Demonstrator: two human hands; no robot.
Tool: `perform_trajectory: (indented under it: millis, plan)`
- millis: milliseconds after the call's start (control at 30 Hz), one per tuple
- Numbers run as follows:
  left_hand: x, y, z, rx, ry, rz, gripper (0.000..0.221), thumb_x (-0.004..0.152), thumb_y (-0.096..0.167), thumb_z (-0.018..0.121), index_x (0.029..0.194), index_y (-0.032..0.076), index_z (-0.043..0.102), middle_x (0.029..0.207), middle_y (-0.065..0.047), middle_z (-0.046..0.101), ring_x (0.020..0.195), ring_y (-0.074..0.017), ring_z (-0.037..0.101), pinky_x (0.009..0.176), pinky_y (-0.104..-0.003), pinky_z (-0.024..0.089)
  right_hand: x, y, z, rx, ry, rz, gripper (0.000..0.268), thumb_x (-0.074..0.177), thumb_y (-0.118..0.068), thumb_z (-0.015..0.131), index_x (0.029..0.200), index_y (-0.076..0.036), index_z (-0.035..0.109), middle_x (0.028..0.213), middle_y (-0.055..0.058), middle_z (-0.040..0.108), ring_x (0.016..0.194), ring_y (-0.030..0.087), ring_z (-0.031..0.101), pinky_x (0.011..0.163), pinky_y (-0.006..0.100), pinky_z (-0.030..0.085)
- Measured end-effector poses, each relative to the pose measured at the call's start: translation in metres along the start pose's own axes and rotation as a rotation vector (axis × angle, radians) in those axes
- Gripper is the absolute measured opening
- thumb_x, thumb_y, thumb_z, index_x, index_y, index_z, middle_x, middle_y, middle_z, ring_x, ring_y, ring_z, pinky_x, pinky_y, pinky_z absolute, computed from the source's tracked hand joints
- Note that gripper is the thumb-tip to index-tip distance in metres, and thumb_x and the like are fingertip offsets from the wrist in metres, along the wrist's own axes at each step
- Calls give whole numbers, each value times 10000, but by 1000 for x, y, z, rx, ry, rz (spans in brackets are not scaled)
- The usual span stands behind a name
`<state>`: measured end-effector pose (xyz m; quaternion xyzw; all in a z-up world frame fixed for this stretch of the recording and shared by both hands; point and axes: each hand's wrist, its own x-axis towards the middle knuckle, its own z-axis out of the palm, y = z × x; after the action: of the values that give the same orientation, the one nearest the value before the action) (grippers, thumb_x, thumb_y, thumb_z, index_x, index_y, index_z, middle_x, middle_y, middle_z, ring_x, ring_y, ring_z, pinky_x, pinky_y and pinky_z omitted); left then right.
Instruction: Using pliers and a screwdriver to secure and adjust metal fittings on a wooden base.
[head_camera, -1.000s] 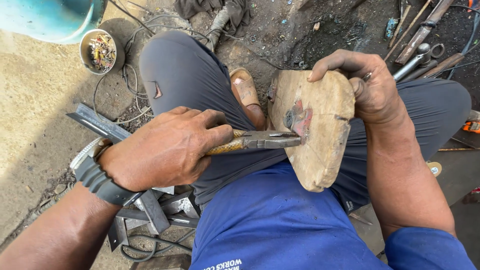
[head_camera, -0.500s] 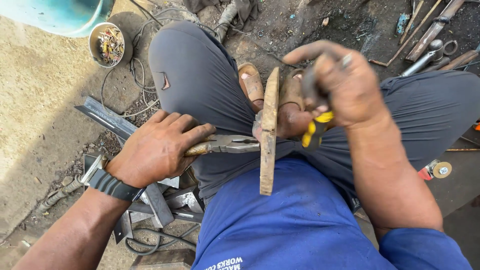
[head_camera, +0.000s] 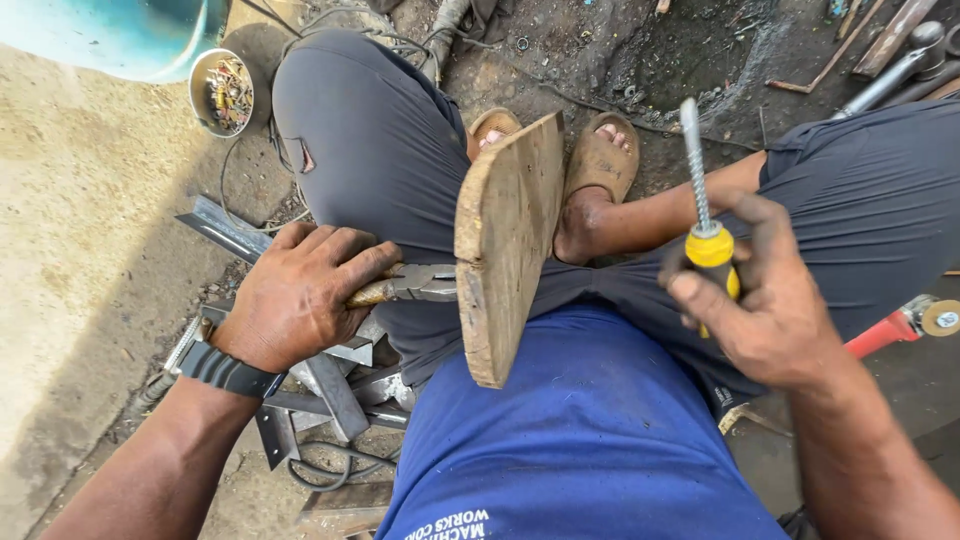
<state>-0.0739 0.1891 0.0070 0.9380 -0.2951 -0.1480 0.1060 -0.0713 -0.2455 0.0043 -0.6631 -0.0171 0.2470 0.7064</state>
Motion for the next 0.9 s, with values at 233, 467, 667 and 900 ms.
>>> perform_trajectory:
  millis: [233, 467, 667, 900]
  plan:
    - [-9, -3, 12, 41, -43, -51, 641, 712, 381, 832, 1317, 235, 679, 1200, -13, 704, 1057, -209, 659, 971, -411, 469, -24, -23, -19, -638, -215, 141, 561, 732, -107, 765, 1280, -96, 649, 975, 44, 859, 627, 144, 755, 539, 296, 599]
    - [-8, -7, 13, 48, -53, -48, 564, 780, 398, 798, 1309, 241, 683, 1207, -13, 708, 1080, -198, 657, 966, -409, 463, -9, -22, -9, -745, -280, 115, 499, 761, -122, 783, 1255, -171, 742, 1052, 10, 866, 411, 117, 689, 402, 297, 580]
    - [-5, -5, 10, 21, -38, -42, 500, 818, 390, 778, 1288, 249, 683, 1173, -10, 707, 1017, -197, 661, 929, -398, 475, -3, -26, -6, -750, -303, 87, 509, 738, -136, 793, 1244, -161, 743, 1086, 24, 863, 545, 129, 815, 471, 289, 648]
    - [-6, -4, 11, 23, -43, -48, 525, 799, 394, 788, 1292, 254, 672, 1182, -1, 699, 1045, -192, 652, 953, -407, 462, 0, -27, -5, -710, -324, 100, 487, 757, -155, 782, 1244, -166, 749, 955, 19, 879, 446, 98, 729, 391, 264, 604]
